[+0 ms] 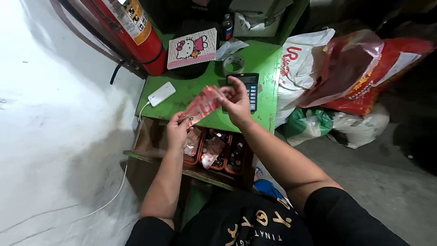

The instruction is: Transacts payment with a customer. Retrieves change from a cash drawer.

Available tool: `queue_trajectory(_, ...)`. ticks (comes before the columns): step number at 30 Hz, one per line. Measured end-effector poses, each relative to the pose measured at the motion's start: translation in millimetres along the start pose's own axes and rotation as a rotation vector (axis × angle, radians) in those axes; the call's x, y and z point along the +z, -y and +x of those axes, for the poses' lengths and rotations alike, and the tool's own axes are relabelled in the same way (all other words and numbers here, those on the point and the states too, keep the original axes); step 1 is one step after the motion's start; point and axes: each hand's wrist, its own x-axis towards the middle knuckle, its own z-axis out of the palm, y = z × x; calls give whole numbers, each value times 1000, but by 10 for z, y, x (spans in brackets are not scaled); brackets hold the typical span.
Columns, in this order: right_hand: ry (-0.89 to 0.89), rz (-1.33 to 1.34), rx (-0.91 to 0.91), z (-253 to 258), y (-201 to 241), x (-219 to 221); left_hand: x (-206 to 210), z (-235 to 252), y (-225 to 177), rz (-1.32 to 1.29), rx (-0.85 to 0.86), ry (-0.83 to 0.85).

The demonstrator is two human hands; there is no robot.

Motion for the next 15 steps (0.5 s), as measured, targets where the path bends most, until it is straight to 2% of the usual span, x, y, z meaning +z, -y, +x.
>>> queue_trajectory(2,42,251,19,-137,32,50,141,-221,-152,-222,-119,22)
queue_trajectory(4,41,422,125,-347,59,186,303,-392,-117,-300,-218,91)
queue_trajectory(6,-36,591,266,-471,87,250,394,-452,68,-295,-334,246)
queue_trajectory(8,-194,611,405,-471,130,194,359,-359,292,-208,-445,468)
queue_trajectory(10,-347,599,512,-438,149,11,264,-174,581,131,-449,668)
queue_trajectory(12,-444,566,561,-443,193,-195,256,-85,783,740,-353,824)
queue_trajectory(13,-468,532,585,-469,241,-274,308,-137,831,1032,-319,887)
queue_trajectory(15,-474,471,628,-582,332,-385,451,-359,879,1400,-315,950)
